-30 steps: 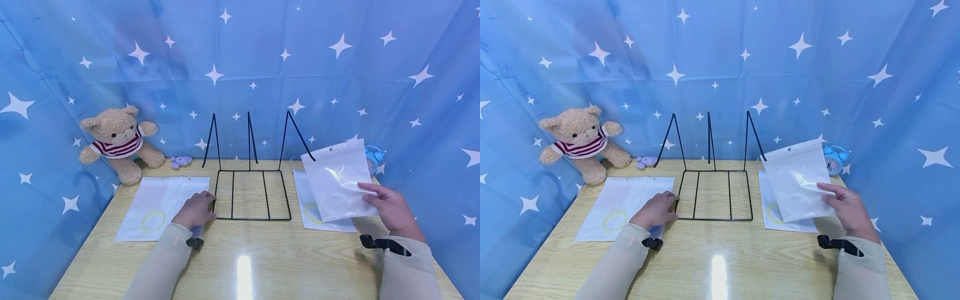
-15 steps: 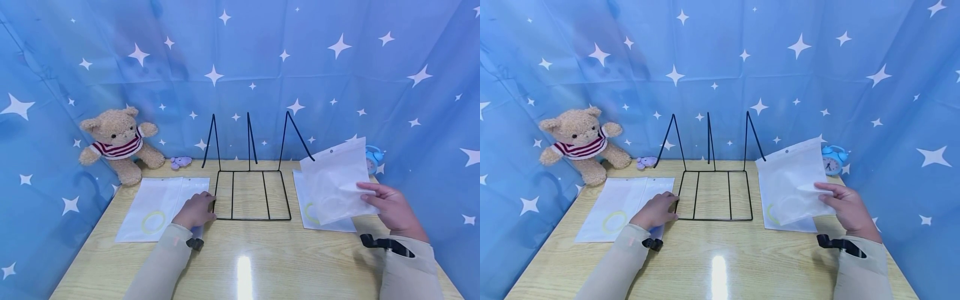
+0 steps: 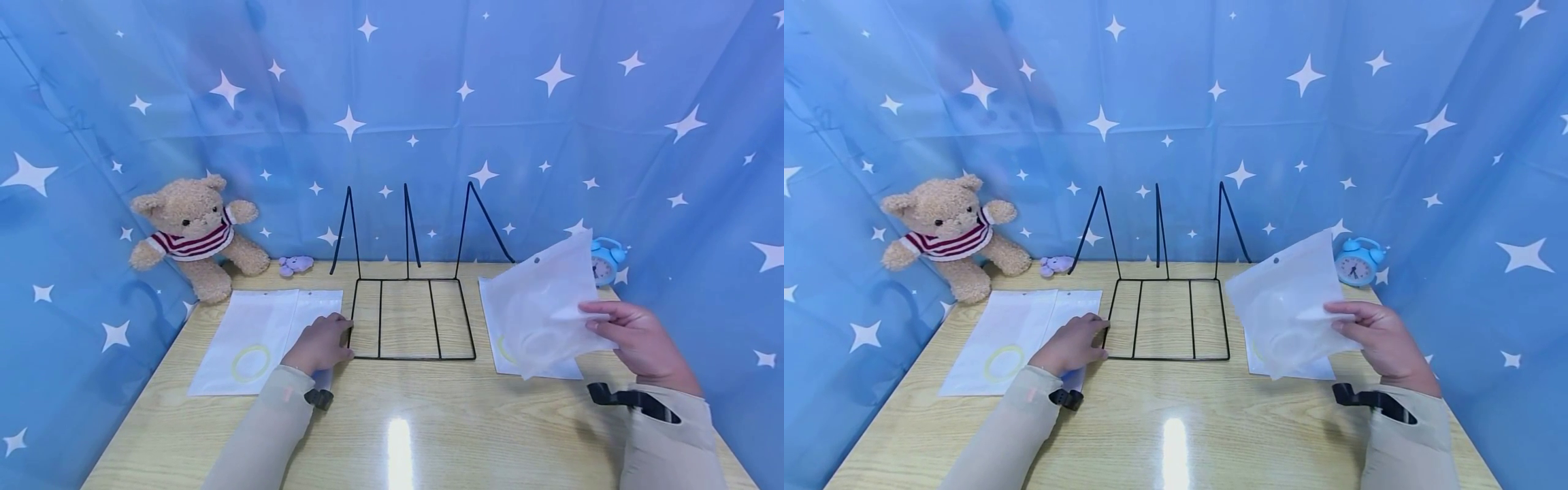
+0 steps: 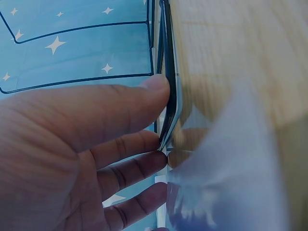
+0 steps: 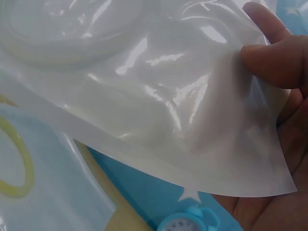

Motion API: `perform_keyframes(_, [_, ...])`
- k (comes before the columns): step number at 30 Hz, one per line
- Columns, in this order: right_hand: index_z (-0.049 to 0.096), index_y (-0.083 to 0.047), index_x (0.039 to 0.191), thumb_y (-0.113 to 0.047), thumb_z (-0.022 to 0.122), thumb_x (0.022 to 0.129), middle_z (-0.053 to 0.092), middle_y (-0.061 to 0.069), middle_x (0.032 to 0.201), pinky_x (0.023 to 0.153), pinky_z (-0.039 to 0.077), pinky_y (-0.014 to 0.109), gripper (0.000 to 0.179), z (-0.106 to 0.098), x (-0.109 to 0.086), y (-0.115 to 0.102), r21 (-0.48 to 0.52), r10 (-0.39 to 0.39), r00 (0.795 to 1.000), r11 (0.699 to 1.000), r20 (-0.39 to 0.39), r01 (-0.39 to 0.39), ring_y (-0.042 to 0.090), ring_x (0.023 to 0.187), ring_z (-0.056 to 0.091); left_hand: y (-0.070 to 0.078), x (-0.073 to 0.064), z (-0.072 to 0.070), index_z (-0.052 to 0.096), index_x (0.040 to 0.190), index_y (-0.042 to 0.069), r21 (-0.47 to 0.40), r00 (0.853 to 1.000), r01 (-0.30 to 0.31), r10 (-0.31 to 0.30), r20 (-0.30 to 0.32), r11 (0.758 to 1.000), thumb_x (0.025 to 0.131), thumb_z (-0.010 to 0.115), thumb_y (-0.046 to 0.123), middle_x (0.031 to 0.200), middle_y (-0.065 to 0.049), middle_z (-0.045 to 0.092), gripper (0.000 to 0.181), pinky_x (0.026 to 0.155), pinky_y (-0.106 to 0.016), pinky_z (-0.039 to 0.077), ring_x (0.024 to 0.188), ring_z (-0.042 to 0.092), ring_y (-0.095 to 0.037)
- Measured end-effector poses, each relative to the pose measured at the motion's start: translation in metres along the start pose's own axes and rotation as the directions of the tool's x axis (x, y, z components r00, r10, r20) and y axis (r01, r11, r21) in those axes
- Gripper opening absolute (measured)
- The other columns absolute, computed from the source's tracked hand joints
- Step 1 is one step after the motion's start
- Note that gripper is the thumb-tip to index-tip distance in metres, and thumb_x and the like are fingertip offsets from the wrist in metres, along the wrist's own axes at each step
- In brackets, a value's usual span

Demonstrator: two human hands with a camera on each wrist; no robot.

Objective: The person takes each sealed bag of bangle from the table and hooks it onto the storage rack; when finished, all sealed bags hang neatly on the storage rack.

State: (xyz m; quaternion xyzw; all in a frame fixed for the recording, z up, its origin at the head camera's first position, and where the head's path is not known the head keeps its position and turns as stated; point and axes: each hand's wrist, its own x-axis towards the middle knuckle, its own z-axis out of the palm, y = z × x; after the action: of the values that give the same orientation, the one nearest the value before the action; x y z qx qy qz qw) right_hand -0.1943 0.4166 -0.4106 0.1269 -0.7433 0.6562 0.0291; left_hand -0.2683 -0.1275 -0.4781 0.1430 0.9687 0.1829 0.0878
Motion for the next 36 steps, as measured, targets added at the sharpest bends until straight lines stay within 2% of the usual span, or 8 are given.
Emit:
perform_keyframes(3, [0.076,-0.006,0.128,0.019,0.054,0.099,0.073,-0.012,0.121,0.07,0.055,0.017,0.044,0.002,0.0,-0.002,0.047,-0.059,0.998,0.997,0.039,0.057,0.004,0.086,0.067,0.0,0.0,0.0,0.059,0.151,0.011,-0.001,1.0,0.0,0.0,0.002,1.0,0.093,0.081,0.029,0.152,-0.011,0.056,0.064,0.111,-0.059,0.044,0.137,0.051,-0.039])
perform_keyframes(5, [0.076,-0.004,0.127,0.022,0.052,0.098,0.073,-0.01,0.121,0.067,0.054,0.016,0.047,0.004,0.001,-0.004,0.071,-0.096,0.994,0.993,0.059,0.092,0.002,0.079,0.065,0.0,0.0,0.001,0.06,0.15,0.01,0.001,1.0,-0.006,0.006,0.0,1.0,0.093,0.082,0.028,0.151,-0.012,0.056,0.064,0.11,-0.06,0.045,0.137,0.052,-0.039])
perform_keyframes(7, [0.076,-0.002,0.127,0.025,0.048,0.097,0.073,-0.009,0.122,0.069,0.056,0.017,0.049,0.007,0.002,-0.007,0.1,-0.127,0.989,0.988,0.082,0.119,0.002,0.083,0.067,0.0,0.0,0.001,0.06,0.15,0.009,0.003,1.0,-0.011,0.011,-0.001,1.0,0.093,0.082,0.028,0.15,-0.012,0.057,0.064,0.109,-0.06,0.045,0.136,0.053,-0.039])
perform_keyframes(11, [0.074,0.0,0.128,0.027,0.046,0.097,0.073,-0.006,0.121,0.07,0.056,0.017,0.05,0.012,0.002,-0.014,0.117,-0.158,0.982,0.982,0.105,0.146,0.004,0.084,0.068,-0.001,0.0,0.001,0.06,0.149,0.009,0.006,1.0,-0.013,0.013,-0.002,1.0,0.093,0.082,0.028,0.149,-0.012,0.057,0.064,0.109,-0.06,0.046,0.136,0.053,-0.039])
perform_keyframes(17, [0.074,-0.001,0.128,0.025,0.049,0.097,0.072,-0.004,0.112,0.071,0.056,0.018,0.048,0.02,0.003,-0.022,0.084,-0.16,0.981,0.985,0.108,0.151,0.006,0.079,0.067,0.0,0.001,0.0,0.06,0.149,0.009,0.009,1.0,-0.011,0.011,-0.003,1.0,0.092,0.082,0.028,0.15,-0.012,0.057,0.064,0.11,-0.06,0.045,0.136,0.052,-0.039])
perform_keyframes(23, [0.074,0.0,0.128,0.026,0.047,0.097,0.073,-0.005,0.122,0.081,0.061,0.022,0.049,0.024,0.004,-0.025,0.114,-0.158,0.978,0.983,0.138,0.142,0.01,0.095,0.075,-0.001,0.001,0.001,0.061,0.149,0.009,0.006,1.0,-0.011,0.011,-0.005,1.0,0.092,0.083,0.028,0.15,-0.013,0.057,0.064,0.109,-0.06,0.046,0.136,0.052,-0.039])
perform_keyframes(36, [0.073,-0.001,0.131,0.023,0.052,0.097,0.074,-0.007,0.125,0.08,0.06,0.021,0.046,0.025,0.005,-0.023,0.028,-0.135,0.981,0.991,0.141,0.132,0.01,0.092,0.076,-0.003,0.005,0.004,0.061,0.149,0.01,0.025,1.0,-0.003,0.003,-0.004,1.0,0.091,0.083,0.031,0.15,-0.011,0.057,0.066,0.11,-0.058,0.046,0.135,0.054,-0.037])
